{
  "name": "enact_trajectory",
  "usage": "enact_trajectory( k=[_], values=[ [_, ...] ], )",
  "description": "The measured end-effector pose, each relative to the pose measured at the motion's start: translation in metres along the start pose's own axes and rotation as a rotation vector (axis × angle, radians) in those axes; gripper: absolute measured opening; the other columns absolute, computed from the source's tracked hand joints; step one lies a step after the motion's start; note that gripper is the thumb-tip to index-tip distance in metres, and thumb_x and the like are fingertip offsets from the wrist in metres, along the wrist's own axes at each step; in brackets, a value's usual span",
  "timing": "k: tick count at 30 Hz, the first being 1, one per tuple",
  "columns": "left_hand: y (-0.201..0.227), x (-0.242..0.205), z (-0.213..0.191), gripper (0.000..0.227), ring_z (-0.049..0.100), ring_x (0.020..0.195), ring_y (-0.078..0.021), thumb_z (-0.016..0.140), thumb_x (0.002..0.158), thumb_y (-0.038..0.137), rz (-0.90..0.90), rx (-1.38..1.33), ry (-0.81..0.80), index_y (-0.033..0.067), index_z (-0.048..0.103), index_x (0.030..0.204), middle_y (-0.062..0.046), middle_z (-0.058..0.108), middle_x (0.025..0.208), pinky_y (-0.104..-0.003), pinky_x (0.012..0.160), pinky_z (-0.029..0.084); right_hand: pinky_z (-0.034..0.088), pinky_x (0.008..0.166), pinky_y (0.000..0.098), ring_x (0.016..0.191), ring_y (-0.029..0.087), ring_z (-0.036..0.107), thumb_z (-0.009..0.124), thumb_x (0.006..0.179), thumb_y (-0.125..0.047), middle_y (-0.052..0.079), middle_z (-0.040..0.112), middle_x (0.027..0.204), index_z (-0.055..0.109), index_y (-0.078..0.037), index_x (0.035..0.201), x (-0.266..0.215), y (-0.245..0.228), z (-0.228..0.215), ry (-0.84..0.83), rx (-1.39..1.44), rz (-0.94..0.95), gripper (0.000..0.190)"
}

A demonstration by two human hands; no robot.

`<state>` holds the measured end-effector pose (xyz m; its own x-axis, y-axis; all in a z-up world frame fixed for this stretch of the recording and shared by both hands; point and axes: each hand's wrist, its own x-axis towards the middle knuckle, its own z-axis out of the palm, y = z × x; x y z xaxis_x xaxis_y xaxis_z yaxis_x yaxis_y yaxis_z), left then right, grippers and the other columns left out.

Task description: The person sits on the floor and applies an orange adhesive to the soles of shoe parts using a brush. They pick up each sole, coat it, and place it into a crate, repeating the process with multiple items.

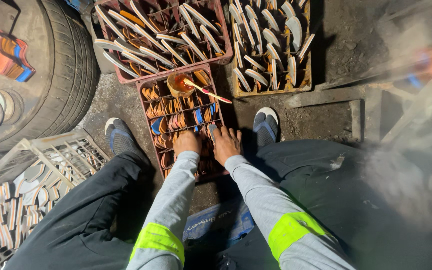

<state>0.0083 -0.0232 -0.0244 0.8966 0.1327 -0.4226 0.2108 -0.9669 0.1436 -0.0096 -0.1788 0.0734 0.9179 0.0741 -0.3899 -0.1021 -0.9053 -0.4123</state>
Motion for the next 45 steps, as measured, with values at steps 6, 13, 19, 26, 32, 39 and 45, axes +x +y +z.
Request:
enact_trajectory(
  k=[6, 13, 19, 26, 32, 39, 45],
  values=[
    [0.004, 0.004, 0.013, 0.029, 0.074, 0.084, -0.0357, 0.074, 0.09, 0.036, -0.03, -0.019, 0.104, 0.0076, 0.076, 0.083, -0.018, 0.076, 0.09, -0.047, 0.074, 0.06, 0.033, 0.108, 0.0601, 0.121, 0.039, 0.053, 0.083, 0.07, -0.011, 0.017, 0.058, 0.123, 0.059, -0.009, 0.116, -0.002, 0.002, 0.005, 0.007, 0.001, -0.002, 0.051],
    [0.03, -0.021, -0.039, 0.04, 0.074, 0.088, -0.038, 0.082, 0.083, 0.044, -0.234, -0.236, 0.093, 0.0045, 0.08, 0.087, -0.021, 0.076, 0.09, -0.047, 0.084, 0.059, 0.033, 0.107, 0.061, 0.121, 0.039, 0.052, 0.082, 0.069, -0.011, 0.016, 0.057, 0.123, 0.061, -0.009, 0.117, -0.001, 0.002, 0.0, 0.036, 0.01, -0.005, 0.052],
    [0.013, -0.02, -0.133, 0.036, 0.077, 0.085, -0.0345, 0.079, 0.08, 0.037, -0.216, -0.442, 0.038, 0.009, 0.079, 0.102, -0.02, 0.077, 0.091, -0.044, 0.084, 0.06, 0.033, 0.107, 0.0619, 0.122, 0.039, 0.048, 0.083, 0.072, -0.022, 0.018, 0.053, 0.123, 0.063, -0.006, 0.113, -0.006, -0.005, -0.013, 0.014, 0.033, 0.012, 0.048],
    [-0.024, -0.037, -0.251, 0.04, 0.074, 0.091, -0.0387, 0.076, 0.088, 0.04, 0.049, -0.109, -0.159, 0.0051, 0.077, 0.108, -0.025, 0.075, 0.097, -0.047, 0.087, 0.059, 0.041, 0.099, 0.0549, 0.115, 0.038, 0.055, 0.08, 0.07, -0.019, 0.018, 0.058, 0.12, 0.066, -0.007, 0.1, -0.004, -0.012, -0.014, 0.312, 0.115, -0.226, 0.035],
    [-0.03, -0.044, -0.213, 0.033, 0.077, 0.09, -0.0308, 0.073, 0.086, 0.025, 0.21, -0.463, -0.128, 0.0031, 0.076, 0.111, -0.018, 0.077, 0.101, -0.039, 0.09, 0.058, 0.048, 0.077, 0.036, 0.083, 0.021, 0.057, 0.061, 0.084, 0.0, 0.01, 0.069, 0.095, 0.071, -0.007, 0.126, 0.034, -0.026, -0.008, -0.476, 1.072, -0.149, 0.044],
    [-0.004, -0.019, -0.073, 0.026, 0.074, 0.086, -0.0359, 0.077, 0.088, 0.031, 0.059, -0.75, -0.057, 0.0053, 0.081, 0.093, -0.021, 0.08, 0.091, -0.046, 0.081, 0.058, 0.061, 0.073, 0.0378, 0.08, 0.024, 0.078, 0.069, 0.083, -0.005, 0.013, 0.078, 0.086, 0.072, -0.005, 0.099, 0.028, 0.013, -0.092, -0.151, 0.615, 0.014, 0.016],
    [0.013, -0.012, -0.008, 0.029, 0.071, 0.094, -0.042, 0.073, 0.093, 0.034, -0.138, -0.238, -0.05, 0.0049, 0.078, 0.095, -0.024, 0.073, 0.1, -0.05, 0.083, 0.058, 0.056, 0.077, 0.048, 0.085, 0.042, 0.07, 0.068, 0.087, -0.012, 0.021, 0.073, 0.09, 0.071, -0.005, 0.097, 0.02, 0.009, -0.14, 0.192, 0.285, -0.074, 0.013]
  ],
)
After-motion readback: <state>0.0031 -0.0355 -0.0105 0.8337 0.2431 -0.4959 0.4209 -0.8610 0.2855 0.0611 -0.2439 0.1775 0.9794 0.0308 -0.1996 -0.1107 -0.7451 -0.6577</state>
